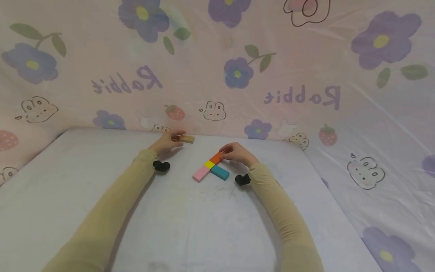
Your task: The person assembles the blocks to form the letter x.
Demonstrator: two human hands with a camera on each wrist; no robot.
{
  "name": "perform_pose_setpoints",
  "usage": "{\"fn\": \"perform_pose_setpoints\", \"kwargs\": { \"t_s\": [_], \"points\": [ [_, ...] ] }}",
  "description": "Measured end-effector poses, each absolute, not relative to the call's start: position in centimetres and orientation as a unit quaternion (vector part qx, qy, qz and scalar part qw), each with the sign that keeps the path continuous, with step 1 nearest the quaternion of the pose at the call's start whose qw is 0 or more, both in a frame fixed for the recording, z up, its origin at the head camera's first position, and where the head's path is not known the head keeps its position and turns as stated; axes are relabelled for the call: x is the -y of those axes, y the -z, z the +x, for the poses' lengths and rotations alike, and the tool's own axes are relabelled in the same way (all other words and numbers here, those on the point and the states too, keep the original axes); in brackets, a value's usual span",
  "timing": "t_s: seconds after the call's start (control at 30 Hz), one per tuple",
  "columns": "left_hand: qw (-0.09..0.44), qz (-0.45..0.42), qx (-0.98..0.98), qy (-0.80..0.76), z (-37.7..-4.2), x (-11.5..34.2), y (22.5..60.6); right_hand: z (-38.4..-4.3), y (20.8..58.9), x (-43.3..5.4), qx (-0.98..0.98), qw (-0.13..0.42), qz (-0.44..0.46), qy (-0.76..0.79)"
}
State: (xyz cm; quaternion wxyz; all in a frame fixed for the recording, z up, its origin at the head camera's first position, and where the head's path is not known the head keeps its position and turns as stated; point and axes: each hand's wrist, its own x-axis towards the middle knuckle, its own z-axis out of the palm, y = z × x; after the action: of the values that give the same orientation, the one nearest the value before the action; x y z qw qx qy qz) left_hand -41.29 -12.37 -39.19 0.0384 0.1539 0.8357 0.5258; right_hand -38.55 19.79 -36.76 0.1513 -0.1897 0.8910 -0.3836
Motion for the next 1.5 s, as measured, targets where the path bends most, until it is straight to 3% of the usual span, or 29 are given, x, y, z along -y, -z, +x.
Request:
{"fn": "perform_pose_setpoints", "kwargs": {
  "t_s": [0.3,0.87,1.5],
  "points": [
    [0.048,0.148,-0.852,-0.5,-41.1,12.3,39.2,-38.3,36.5,-19.6,-0.89,0.152,-0.19,0.386],
    [-0.022,0.109,-0.877,-0.468,-40.9,10.6,39.2,-38.3,36.6,-19.7,-0.896,0.147,-0.184,0.377],
    [-0.043,0.09,-0.878,-0.468,-41.0,10.1,39.3,-38.1,36.5,-19.7,-0.889,0.155,-0.193,0.386]
  ]
}}
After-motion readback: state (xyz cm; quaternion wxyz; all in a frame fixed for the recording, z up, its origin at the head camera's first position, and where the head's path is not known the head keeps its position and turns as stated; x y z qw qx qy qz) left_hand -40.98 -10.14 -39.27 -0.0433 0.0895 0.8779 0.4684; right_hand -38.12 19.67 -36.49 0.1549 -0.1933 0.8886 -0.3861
